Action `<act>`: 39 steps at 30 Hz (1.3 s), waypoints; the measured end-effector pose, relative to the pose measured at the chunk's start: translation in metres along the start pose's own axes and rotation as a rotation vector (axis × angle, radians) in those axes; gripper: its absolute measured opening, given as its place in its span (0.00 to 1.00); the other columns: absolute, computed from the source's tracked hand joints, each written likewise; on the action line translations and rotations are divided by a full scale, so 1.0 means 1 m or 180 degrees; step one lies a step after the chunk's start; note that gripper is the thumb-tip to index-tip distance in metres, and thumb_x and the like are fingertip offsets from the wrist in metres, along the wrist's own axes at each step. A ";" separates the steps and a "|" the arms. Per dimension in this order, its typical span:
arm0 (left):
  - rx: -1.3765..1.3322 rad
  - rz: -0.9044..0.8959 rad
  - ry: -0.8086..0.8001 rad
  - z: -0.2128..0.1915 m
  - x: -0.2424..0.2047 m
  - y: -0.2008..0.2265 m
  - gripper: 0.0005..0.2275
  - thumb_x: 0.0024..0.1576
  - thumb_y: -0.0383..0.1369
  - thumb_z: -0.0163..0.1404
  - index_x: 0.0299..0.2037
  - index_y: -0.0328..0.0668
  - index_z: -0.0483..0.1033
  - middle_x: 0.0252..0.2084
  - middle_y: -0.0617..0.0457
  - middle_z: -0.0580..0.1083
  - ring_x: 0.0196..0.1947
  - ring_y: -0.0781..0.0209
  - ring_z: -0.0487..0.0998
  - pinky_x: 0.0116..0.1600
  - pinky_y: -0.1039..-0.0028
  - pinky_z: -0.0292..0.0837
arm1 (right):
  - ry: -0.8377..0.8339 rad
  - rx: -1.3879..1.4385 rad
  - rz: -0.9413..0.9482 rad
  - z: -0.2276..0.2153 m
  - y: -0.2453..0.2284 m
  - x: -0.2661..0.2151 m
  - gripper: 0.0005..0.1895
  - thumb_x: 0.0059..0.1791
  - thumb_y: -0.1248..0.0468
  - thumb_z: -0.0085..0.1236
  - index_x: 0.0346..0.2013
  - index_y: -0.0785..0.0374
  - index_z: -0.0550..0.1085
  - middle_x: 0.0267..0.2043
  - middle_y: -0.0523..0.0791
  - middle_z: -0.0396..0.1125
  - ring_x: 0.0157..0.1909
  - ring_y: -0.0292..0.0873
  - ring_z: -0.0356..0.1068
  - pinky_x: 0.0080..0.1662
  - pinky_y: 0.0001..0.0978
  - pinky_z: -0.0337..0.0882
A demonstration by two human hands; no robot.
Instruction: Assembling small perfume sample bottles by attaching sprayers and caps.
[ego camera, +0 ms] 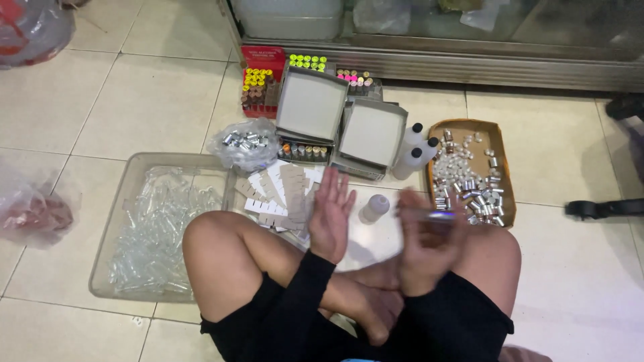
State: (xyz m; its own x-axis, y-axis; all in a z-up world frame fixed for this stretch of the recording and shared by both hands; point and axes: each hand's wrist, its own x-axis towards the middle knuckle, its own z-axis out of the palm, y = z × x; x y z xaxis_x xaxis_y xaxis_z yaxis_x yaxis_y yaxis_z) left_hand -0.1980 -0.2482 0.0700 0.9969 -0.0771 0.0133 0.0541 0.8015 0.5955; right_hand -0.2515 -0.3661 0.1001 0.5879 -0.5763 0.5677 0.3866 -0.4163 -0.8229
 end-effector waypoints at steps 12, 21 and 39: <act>0.0022 -0.0075 -0.0354 0.039 -0.003 0.021 0.41 0.56 0.36 0.50 0.77 0.37 0.38 0.80 0.38 0.37 0.78 0.39 0.38 0.76 0.43 0.32 | -0.1422 0.1352 0.1000 0.028 0.020 -0.042 0.39 0.46 0.77 0.63 0.70 0.64 0.58 0.54 0.61 0.71 0.56 0.53 0.73 0.51 0.43 0.78; -0.0511 0.0132 -0.0122 0.001 0.013 0.012 0.47 0.57 0.67 0.38 0.78 0.48 0.31 0.80 0.44 0.29 0.78 0.43 0.25 0.75 0.44 0.23 | -0.0427 0.0252 0.0617 0.010 0.008 -0.008 0.48 0.46 0.70 0.70 0.75 0.64 0.54 0.50 0.64 0.72 0.47 0.49 0.77 0.45 0.27 0.78; 0.0037 0.0251 0.0216 0.021 0.006 0.026 0.38 0.64 0.54 0.36 0.78 0.47 0.33 0.80 0.43 0.32 0.79 0.46 0.29 0.76 0.46 0.27 | -0.1349 0.1701 0.1068 0.026 -0.020 0.044 0.42 0.48 0.78 0.57 0.73 0.63 0.51 0.55 0.71 0.66 0.55 0.66 0.73 0.56 0.49 0.78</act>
State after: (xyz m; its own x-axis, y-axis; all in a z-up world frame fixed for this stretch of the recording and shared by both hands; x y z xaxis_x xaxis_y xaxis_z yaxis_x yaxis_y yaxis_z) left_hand -0.1920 -0.2404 0.1024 0.9996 0.0264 0.0063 -0.0249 0.7966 0.6040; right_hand -0.2147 -0.3652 0.1411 0.9156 -0.2474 0.3169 0.3671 0.1932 -0.9099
